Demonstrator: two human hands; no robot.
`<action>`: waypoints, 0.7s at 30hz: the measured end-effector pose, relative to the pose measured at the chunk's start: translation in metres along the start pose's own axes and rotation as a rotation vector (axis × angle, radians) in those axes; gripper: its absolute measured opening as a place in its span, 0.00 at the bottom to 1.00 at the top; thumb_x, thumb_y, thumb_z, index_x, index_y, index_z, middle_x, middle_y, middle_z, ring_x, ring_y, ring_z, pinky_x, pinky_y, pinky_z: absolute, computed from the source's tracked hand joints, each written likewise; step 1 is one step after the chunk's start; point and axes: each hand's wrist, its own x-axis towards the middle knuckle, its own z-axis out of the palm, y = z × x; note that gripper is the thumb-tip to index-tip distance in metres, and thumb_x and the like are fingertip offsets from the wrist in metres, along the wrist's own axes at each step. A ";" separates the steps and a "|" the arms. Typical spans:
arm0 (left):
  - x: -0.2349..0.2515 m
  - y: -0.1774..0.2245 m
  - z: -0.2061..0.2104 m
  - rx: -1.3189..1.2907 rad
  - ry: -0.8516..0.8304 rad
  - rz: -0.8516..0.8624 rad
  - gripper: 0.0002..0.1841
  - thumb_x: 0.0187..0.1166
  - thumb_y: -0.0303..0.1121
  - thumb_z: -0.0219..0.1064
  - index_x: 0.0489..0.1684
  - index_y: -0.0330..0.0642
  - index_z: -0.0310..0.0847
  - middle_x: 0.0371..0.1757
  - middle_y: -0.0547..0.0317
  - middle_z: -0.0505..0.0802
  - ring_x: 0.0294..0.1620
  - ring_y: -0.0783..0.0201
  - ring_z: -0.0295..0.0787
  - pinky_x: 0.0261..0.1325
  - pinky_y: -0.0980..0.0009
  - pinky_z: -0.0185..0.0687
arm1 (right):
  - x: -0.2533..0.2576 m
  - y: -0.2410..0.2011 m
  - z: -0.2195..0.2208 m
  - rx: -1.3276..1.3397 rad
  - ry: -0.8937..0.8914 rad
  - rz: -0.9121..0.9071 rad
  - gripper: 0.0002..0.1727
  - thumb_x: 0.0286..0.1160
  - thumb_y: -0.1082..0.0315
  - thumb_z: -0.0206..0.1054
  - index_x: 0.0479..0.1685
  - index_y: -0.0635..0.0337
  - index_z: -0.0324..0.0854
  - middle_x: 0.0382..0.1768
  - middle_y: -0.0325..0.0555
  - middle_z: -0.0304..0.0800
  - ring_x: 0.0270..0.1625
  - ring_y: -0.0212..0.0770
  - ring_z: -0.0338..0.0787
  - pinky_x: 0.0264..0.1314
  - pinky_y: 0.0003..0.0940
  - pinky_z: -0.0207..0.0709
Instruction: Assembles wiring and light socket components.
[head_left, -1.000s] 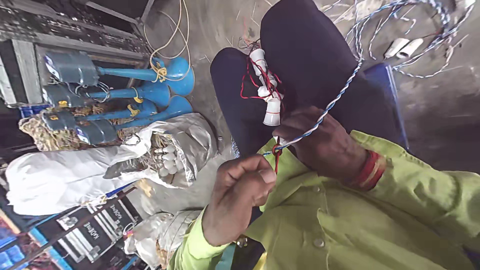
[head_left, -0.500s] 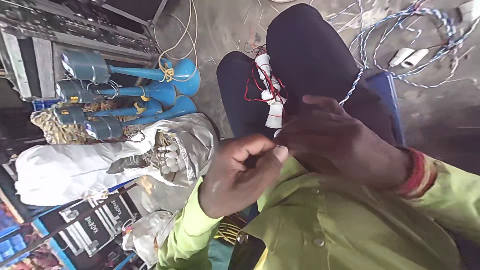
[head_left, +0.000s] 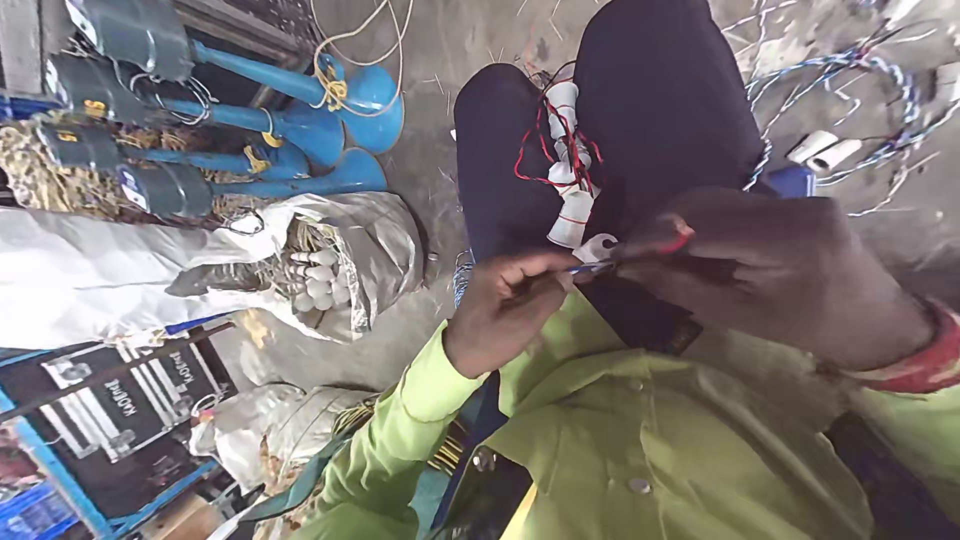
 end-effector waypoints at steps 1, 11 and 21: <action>-0.002 -0.001 -0.004 -0.034 0.017 -0.011 0.12 0.79 0.20 0.58 0.48 0.30 0.89 0.36 0.60 0.94 0.29 0.79 0.84 0.33 0.81 0.81 | -0.001 0.004 -0.005 -0.007 0.002 -0.013 0.11 0.75 0.62 0.70 0.42 0.59 0.94 0.42 0.41 0.95 0.48 0.30 0.91 0.53 0.26 0.85; -0.007 -0.001 -0.012 0.358 -0.007 0.062 0.27 0.74 0.28 0.66 0.76 0.30 0.76 0.60 0.50 0.92 0.60 0.65 0.90 0.65 0.64 0.87 | -0.001 0.004 -0.010 0.062 -0.001 0.029 0.12 0.76 0.61 0.73 0.45 0.61 0.92 0.43 0.37 0.95 0.45 0.22 0.91 0.51 0.17 0.85; 0.024 -0.005 0.036 0.411 0.124 0.283 0.17 0.72 0.31 0.78 0.58 0.34 0.91 0.37 0.56 0.90 0.38 0.69 0.86 0.42 0.74 0.86 | 0.003 -0.007 -0.002 0.122 0.112 0.106 0.12 0.80 0.60 0.71 0.37 0.61 0.90 0.48 0.38 0.89 0.52 0.24 0.88 0.55 0.19 0.82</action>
